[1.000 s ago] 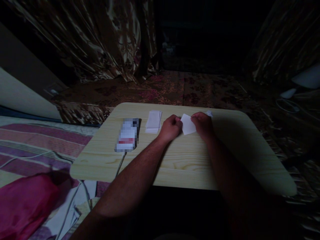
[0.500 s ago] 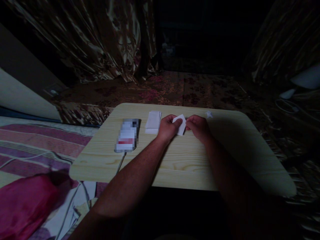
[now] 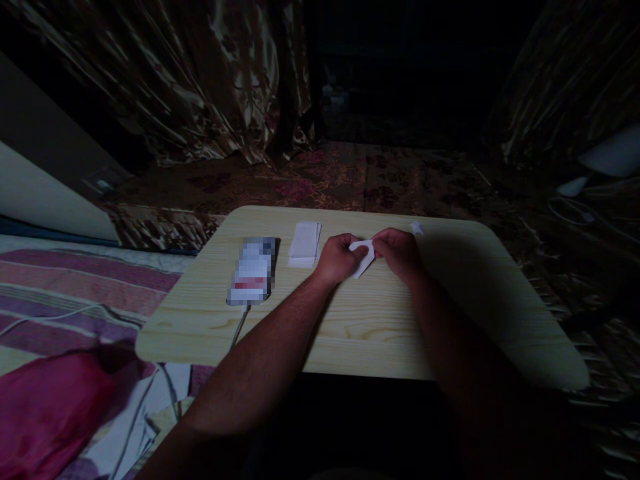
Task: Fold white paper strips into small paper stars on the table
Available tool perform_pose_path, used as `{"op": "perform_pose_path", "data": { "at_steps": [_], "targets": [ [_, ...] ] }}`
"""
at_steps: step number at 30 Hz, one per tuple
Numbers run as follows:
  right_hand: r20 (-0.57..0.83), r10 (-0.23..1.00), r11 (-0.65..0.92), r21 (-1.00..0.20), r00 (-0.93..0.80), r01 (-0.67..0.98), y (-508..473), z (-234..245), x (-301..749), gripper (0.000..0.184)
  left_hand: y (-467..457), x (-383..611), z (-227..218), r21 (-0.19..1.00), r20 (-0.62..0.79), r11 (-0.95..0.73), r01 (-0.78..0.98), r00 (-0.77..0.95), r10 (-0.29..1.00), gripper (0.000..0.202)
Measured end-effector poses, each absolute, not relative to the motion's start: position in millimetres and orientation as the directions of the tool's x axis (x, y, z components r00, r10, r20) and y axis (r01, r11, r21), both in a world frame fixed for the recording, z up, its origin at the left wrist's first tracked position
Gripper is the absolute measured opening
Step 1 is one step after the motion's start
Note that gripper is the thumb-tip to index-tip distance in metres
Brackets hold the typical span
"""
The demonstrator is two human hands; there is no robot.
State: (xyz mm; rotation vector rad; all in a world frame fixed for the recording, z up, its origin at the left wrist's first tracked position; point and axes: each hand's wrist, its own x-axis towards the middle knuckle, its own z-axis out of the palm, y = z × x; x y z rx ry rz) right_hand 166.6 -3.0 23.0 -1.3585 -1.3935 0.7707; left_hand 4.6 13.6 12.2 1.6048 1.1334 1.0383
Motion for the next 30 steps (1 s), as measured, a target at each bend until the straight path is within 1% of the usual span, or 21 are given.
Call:
{"op": "perform_pose_path", "data": {
  "at_steps": [5, 11, 15, 20, 25, 30],
  "targets": [
    [0.228, 0.966, 0.168, -0.914, 0.124, 0.370, -3.2, 23.2, 167.3, 0.012, 14.5, 4.1, 11.7, 0.944, 0.133, -0.197, 0.265, 0.241, 0.961, 0.026],
    [0.266, 0.955, 0.186, -0.882, 0.130, 0.434, -3.7, 22.1, 168.4, 0.011, 12.2, 4.3, 15.3, 0.948, 0.120, -0.191, 0.255, 0.268, 0.956, 0.026],
    [0.237, 0.963, 0.162, -0.892, 0.131, 0.421, -3.8, 23.4, 169.0, 0.012, 10.9, 3.8, 18.1, 0.951, 0.110, -0.181, 0.252, 0.272, 0.956, 0.026],
    [0.204, 0.975, 0.151, -0.900, 0.088, 0.410, -4.3, 23.8, 170.4, 0.014, 10.0, 3.4, 18.0, 0.943, 0.093, -0.178, 0.280, 0.290, 0.952, 0.024],
    [0.245, 0.966, 0.181, -0.865, 0.079, 0.468, -3.8, 20.7, 171.2, 0.011, 10.0, 3.2, 16.5, 0.945, 0.089, -0.181, 0.274, 0.316, 0.944, 0.023],
    [0.245, 0.968, 0.192, -0.863, 0.055, 0.467, -3.3, 20.1, 172.3, 0.013, 10.1, 2.7, 17.7, 0.943, 0.083, -0.176, 0.282, 0.313, 0.946, 0.022]
  ]
}}
